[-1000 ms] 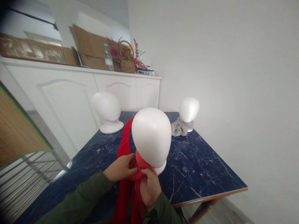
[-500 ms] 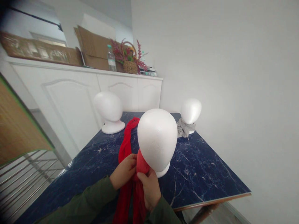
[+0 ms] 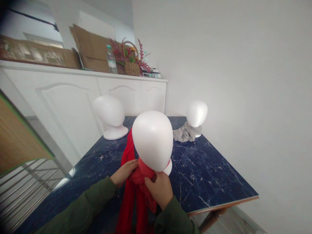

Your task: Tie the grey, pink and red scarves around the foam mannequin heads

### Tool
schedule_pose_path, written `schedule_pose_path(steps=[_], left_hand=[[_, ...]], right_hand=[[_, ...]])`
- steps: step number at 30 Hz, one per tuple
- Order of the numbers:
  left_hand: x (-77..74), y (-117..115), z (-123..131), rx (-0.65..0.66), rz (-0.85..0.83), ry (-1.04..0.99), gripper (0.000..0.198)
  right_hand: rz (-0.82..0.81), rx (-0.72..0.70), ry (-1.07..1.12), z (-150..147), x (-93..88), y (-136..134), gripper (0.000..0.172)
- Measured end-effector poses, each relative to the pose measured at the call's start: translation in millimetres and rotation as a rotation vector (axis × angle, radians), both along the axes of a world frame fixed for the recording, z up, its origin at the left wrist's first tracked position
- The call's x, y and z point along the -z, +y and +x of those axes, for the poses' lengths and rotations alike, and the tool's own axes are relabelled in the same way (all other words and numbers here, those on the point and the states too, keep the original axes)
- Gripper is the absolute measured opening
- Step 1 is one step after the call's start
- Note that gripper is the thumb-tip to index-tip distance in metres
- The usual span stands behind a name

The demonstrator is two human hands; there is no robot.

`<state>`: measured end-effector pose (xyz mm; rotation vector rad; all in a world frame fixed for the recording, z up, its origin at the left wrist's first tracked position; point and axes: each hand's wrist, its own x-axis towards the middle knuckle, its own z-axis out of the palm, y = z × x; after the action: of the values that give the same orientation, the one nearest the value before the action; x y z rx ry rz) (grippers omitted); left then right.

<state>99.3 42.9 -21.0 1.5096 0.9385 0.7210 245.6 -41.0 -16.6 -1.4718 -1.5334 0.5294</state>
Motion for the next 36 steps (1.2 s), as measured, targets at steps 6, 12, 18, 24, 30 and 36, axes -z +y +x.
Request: schedule_pose_path(steps=[6, 12, 18, 24, 30, 36], left_hand=[[-10.4, -9.6, 3.6, 0.039, 0.447, 0.223, 0.026], [-15.4, -15.8, 3.1, 0.179, 0.562, 0.333, 0.019], [-8.0, -12.1, 6.2, 0.09, 0.287, 0.037, 0.022], [2.6, -5.9, 9.4, -0.05, -0.104, -0.125, 0.033], [-4.7, 0.4, 2.5, -0.248, 0.241, 0.141, 0.037], [-6.8, -3.2, 5.1, -0.107, -0.141, -0.125, 0.044]], right_hand=[[0.034, 0.156, 0.21, -12.1, 10.6, 4.9, 0.045], [-0.009, 0.155, 0.326, -15.0, 18.2, 4.6, 0.036], [-0.116, 0.018, 0.061, -5.2, 7.9, -3.5, 0.027], [-0.081, 0.015, -0.151, 9.2, 6.7, -3.6, 0.025], [-0.059, 0.094, -0.171, 17.9, 11.1, -3.1, 0.02], [-0.089, 0.113, -0.209, 21.8, 14.4, -1.9, 0.015]])
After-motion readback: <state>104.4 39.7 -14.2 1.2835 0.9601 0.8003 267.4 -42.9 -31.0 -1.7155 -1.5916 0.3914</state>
